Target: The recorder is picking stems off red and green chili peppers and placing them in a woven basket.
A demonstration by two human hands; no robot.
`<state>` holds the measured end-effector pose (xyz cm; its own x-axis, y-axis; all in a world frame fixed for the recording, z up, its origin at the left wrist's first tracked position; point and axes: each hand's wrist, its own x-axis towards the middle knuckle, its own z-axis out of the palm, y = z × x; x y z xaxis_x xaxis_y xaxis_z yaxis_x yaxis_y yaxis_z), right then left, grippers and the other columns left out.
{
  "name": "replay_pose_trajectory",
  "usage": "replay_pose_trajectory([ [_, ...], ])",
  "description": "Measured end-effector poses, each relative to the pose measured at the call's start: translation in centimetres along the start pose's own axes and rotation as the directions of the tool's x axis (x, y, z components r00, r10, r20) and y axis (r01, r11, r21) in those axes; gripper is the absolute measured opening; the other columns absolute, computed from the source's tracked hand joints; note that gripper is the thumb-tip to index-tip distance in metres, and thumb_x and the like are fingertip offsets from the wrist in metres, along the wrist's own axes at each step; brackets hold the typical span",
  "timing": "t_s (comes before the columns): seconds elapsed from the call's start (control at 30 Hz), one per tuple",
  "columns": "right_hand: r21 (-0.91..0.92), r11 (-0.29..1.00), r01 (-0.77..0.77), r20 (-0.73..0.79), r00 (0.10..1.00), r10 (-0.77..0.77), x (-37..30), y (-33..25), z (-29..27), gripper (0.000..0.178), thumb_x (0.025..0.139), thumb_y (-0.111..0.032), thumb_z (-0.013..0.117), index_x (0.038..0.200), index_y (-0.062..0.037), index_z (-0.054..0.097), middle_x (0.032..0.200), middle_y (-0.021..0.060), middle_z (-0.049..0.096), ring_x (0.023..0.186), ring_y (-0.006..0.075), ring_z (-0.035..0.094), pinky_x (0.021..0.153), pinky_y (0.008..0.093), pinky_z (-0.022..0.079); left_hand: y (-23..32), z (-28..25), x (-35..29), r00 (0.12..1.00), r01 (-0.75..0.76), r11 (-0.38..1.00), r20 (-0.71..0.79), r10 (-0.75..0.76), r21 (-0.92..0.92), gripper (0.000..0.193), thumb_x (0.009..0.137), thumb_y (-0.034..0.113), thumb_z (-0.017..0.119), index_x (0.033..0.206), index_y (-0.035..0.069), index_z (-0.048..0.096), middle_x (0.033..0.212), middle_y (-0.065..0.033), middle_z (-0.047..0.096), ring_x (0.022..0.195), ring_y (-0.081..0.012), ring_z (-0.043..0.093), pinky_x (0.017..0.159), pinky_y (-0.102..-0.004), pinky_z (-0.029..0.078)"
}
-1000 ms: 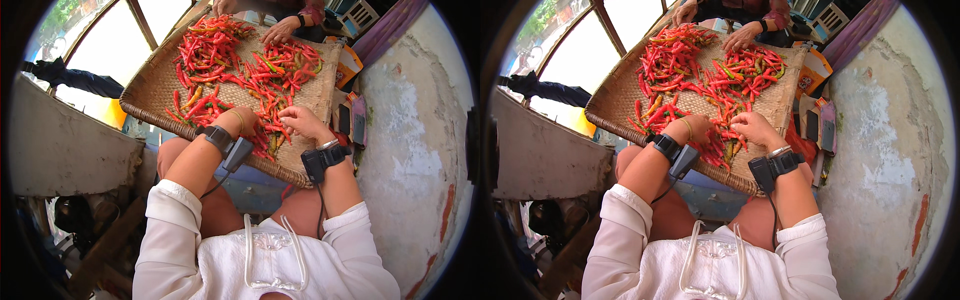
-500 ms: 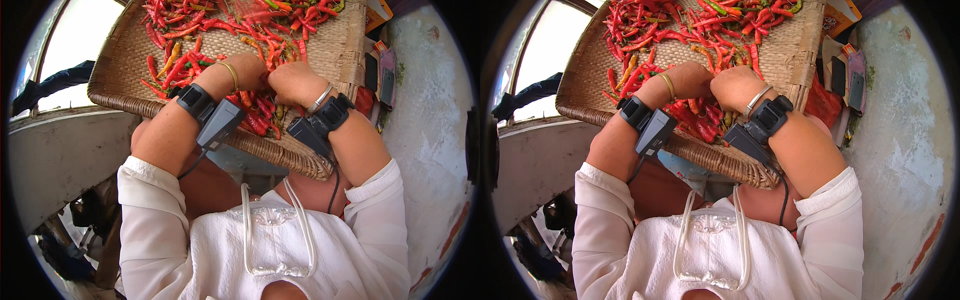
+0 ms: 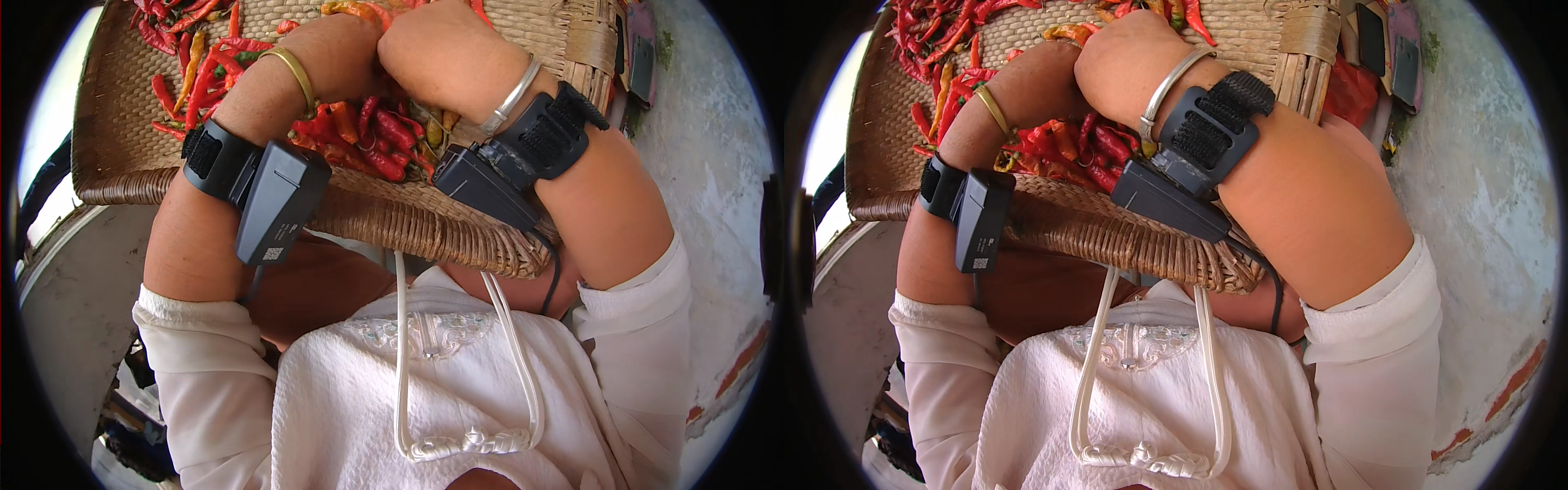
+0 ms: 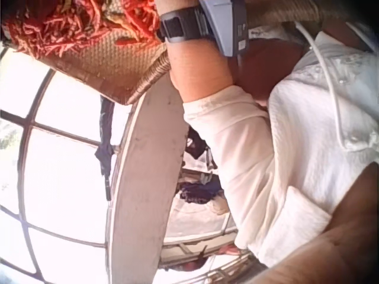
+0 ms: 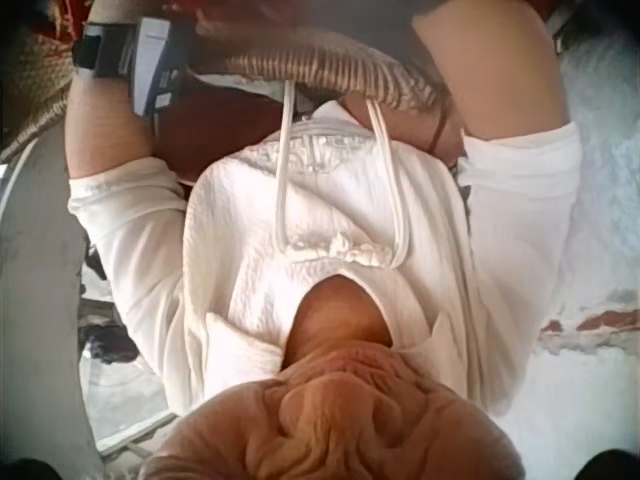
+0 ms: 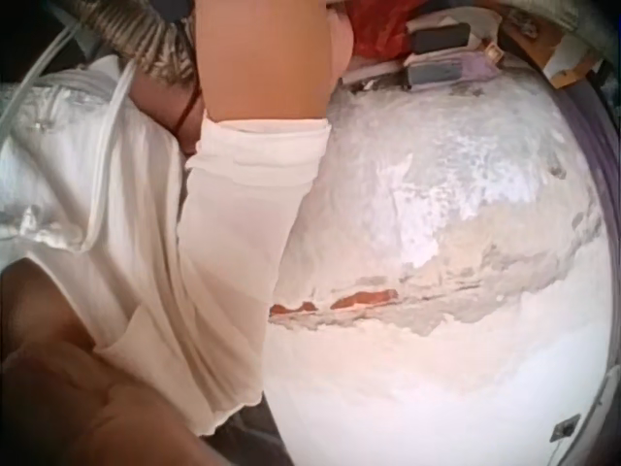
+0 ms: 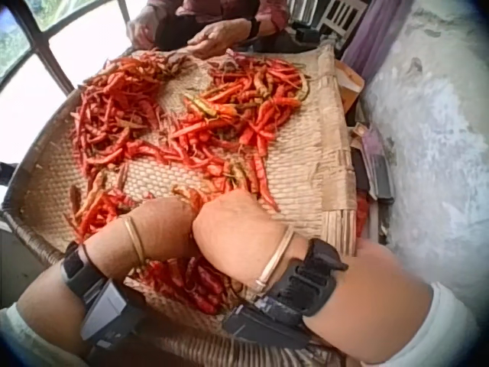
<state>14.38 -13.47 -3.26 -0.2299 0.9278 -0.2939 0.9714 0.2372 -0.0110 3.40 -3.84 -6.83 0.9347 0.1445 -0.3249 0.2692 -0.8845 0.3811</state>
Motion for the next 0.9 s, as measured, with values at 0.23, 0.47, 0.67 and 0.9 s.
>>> replay_pose_trajectory([
  [0.23,0.408,0.910,-0.075,0.290,0.956,-0.051,1.3,2.4,-5.7,0.014,0.066,-0.010,0.055,0.061,0.0026,0.057,0.057,0.0151,0.056,0.052,0.0272,0.054,0.050,0.0359,0.042,-0.2,-0.8,-1.5,0.955,-0.295,0.943,-0.021,0.295,-0.156,0.016,0.068,0.019,0.059,0.075,0.005,0.064,0.070,-0.0146,0.061,0.070,-0.0311,0.060,0.062,-0.0381,0.048],
  [0.47,0.958,0.211,0.193,-0.270,0.856,0.441,1.1,5.8,-4.0,0.020,0.085,-0.023,0.056,0.086,-0.0031,0.059,0.065,0.0015,0.057,0.054,0.0049,0.054,0.041,0.0144,0.039,-1.3,2.9,2.2,0.980,-0.090,0.992,0.171,0.105,-0.093,0.022,0.068,0.020,0.063,0.084,0.004,0.065,0.074,-0.0148,0.062,0.070,-0.0285,0.060,0.065,-0.0360,0.048],
  [0.67,0.924,0.380,-0.034,-0.094,0.945,0.312,1.1,4.2,-4.3,0.028,0.086,-0.028,0.053,0.093,-0.0015,0.059,0.078,0.0027,0.058,0.063,0.0068,0.055,0.046,0.0158,0.041,1.6,-7.2,-4.0,0.998,-0.053,0.991,0.035,0.057,-0.126,0.020,0.074,0.015,0.062,0.087,0.001,0.064,0.072,-0.0124,0.062,0.065,-0.0220,0.058,0.060,-0.0338,0.046],
  [0.9,0.794,0.551,-0.256,0.156,0.962,0.222,1.9,0.5,-6.9,0.033,0.087,-0.030,0.049,0.083,-0.0003,0.061,0.069,0.0058,0.059,0.061,0.0118,0.053,0.053,0.0274,0.042,0.0,-9.6,-5.1,0.961,0.274,0.876,0.078,-0.266,-0.397,0.012,0.082,0.014,0.057,0.082,0.003,0.061,0.060,0.0023,0.054,0.051,-0.0064,0.044,0.047,-0.0228,0.037],
])
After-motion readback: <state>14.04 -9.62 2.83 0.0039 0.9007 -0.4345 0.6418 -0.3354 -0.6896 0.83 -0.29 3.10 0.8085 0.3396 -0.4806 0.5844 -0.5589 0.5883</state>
